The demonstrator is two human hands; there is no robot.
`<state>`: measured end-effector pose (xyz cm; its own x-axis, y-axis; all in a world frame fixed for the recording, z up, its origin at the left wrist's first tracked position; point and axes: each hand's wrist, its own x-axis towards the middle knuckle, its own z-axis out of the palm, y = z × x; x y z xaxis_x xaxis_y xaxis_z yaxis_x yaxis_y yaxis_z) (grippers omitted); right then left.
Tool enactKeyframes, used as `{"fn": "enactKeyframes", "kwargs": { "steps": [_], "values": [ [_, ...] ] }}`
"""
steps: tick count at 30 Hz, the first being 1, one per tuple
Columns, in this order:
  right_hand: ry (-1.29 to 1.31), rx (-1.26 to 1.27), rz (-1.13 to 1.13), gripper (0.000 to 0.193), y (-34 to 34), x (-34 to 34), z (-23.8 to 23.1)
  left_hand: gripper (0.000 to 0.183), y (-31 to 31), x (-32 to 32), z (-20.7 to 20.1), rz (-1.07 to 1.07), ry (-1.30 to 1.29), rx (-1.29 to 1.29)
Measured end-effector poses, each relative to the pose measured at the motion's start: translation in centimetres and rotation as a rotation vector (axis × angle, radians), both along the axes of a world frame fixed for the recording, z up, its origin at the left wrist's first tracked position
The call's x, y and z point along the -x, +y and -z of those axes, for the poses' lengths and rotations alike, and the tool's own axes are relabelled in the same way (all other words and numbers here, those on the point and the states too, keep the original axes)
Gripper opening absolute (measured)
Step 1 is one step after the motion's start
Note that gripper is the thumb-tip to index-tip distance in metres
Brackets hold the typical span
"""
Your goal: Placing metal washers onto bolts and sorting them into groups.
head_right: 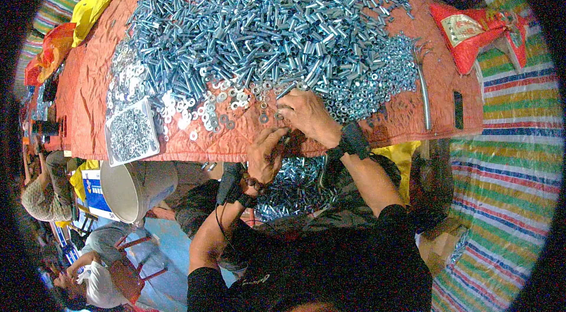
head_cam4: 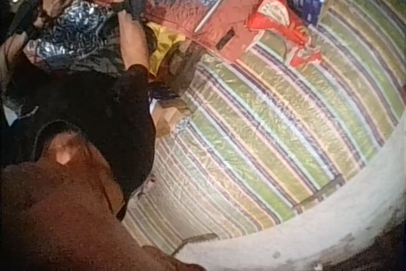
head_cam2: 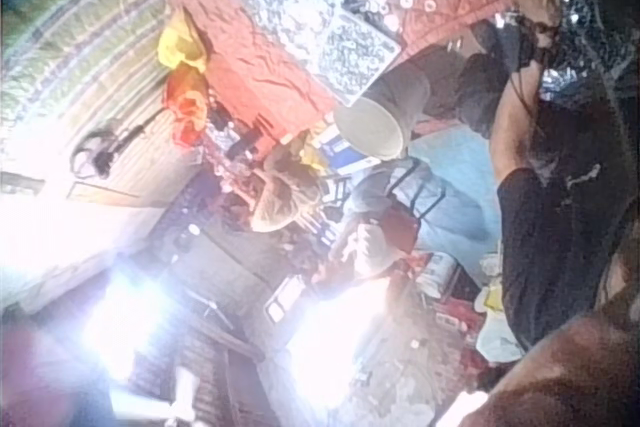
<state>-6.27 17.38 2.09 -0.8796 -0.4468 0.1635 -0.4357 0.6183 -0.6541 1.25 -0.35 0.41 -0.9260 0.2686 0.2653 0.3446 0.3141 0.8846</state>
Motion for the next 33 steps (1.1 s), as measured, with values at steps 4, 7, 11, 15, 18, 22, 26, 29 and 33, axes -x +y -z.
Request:
{"fn": "enactKeyframes", "kwargs": {
  "steps": [4, 7, 11, 15, 18, 22, 26, 29, 33],
  "values": [
    [-0.003, -0.075, 0.045, 0.021, -1.3, 0.0, -0.4, 0.046, -0.1, -0.1, -0.1, 0.003, 0.001, -0.005],
    [0.036, 0.025, 0.042, 0.021, -2.5, 0.2, -1.2, 0.044, 0.2, -0.2, -0.1, -0.017, 0.01, 0.006],
    [0.03, -0.148, 0.043, 0.019, -2.9, 0.7, -0.5, 0.043, 0.2, -0.3, 0.3, -0.022, -0.022, 0.003],
    [0.113, -0.061, -0.057, 0.015, -2.6, 0.8, -1.1, 0.039, 0.1, -0.2, 0.3, -0.024, -0.001, 0.016],
    [0.057, -0.083, -0.005, 0.011, -2.0, 0.9, -0.5, 0.038, 0.0, -0.2, 0.0, -0.025, 0.002, 0.036],
    [0.044, 0.004, 0.046, 0.011, -2.3, 0.8, -0.3, 0.044, 0.2, -0.2, 0.2, -0.031, 0.018, 0.019],
    [0.025, -0.147, 0.024, 0.012, -3.1, 0.6, -0.9, 0.046, 0.2, -0.3, 0.2, -0.038, 0.008, 0.033],
    [-0.016, -0.153, -0.013, 0.014, -2.7, 0.9, -1.3, 0.038, 0.3, -0.3, -0.2, -0.053, 0.015, 0.009],
    [-0.011, -0.077, 0.015, 0.016, -1.8, 0.8, -0.1, 0.036, 0.3, -0.2, -0.5, -0.044, 0.038, 0.041]
  ]
}}
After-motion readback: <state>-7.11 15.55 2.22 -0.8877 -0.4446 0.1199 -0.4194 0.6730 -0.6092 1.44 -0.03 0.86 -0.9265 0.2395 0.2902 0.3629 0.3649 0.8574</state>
